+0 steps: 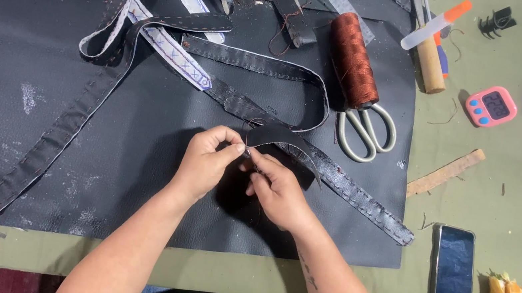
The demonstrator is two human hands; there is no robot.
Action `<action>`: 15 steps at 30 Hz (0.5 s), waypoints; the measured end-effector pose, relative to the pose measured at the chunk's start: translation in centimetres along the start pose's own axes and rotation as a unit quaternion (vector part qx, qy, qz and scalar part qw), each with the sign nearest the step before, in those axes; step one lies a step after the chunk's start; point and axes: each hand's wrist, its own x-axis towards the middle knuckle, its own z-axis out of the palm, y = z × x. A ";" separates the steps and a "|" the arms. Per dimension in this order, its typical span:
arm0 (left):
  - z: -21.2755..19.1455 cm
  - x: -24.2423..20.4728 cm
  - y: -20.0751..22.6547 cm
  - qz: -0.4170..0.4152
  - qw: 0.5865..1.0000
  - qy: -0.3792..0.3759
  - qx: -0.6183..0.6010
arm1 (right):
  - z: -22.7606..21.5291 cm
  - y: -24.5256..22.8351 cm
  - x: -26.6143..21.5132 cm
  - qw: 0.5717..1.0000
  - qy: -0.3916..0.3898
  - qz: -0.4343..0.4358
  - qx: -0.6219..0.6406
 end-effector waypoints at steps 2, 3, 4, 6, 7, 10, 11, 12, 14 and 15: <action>-0.4 0.3 0.0 0.010 1.000 0.000 0.012 | -0.2 -1.3 0.0 0.999 -0.013 0.022 0.038; -0.5 0.4 0.0 0.020 1.000 0.000 0.023 | -0.3 -1.9 0.0 0.996 -0.025 0.043 0.076; -0.6 0.4 0.2 0.019 1.000 0.000 0.023 | -0.3 -1.9 0.0 0.996 -0.024 0.044 0.076; -0.6 0.3 0.7 0.027 0.999 0.000 0.024 | -0.4 -1.8 0.0 0.987 -0.032 0.069 0.141; -0.6 0.5 0.3 0.028 0.999 0.000 0.024 | -0.3 -1.7 -0.1 0.987 -0.032 0.068 0.141; -0.4 0.8 -1.2 -0.023 0.998 0.023 -0.046 | 0.6 -0.9 -0.6 0.986 -0.053 0.078 0.135; -0.4 1.0 -1.7 -0.045 0.996 0.027 -0.071 | 1.4 -0.3 -0.9 0.993 -0.062 0.049 0.093; -0.3 1.2 -2.3 -0.068 0.993 0.031 -0.096 | 2.1 0.2 -1.2 0.996 -0.071 0.019 0.050; -0.6 1.0 -1.1 -0.049 0.995 0.034 -0.081 | 1.3 0.3 -0.6 0.998 -0.043 0.031 0.034; -0.5 1.0 -0.4 -0.030 0.997 0.034 -0.067 | 0.8 0.4 -0.4 0.999 -0.011 0.043 0.016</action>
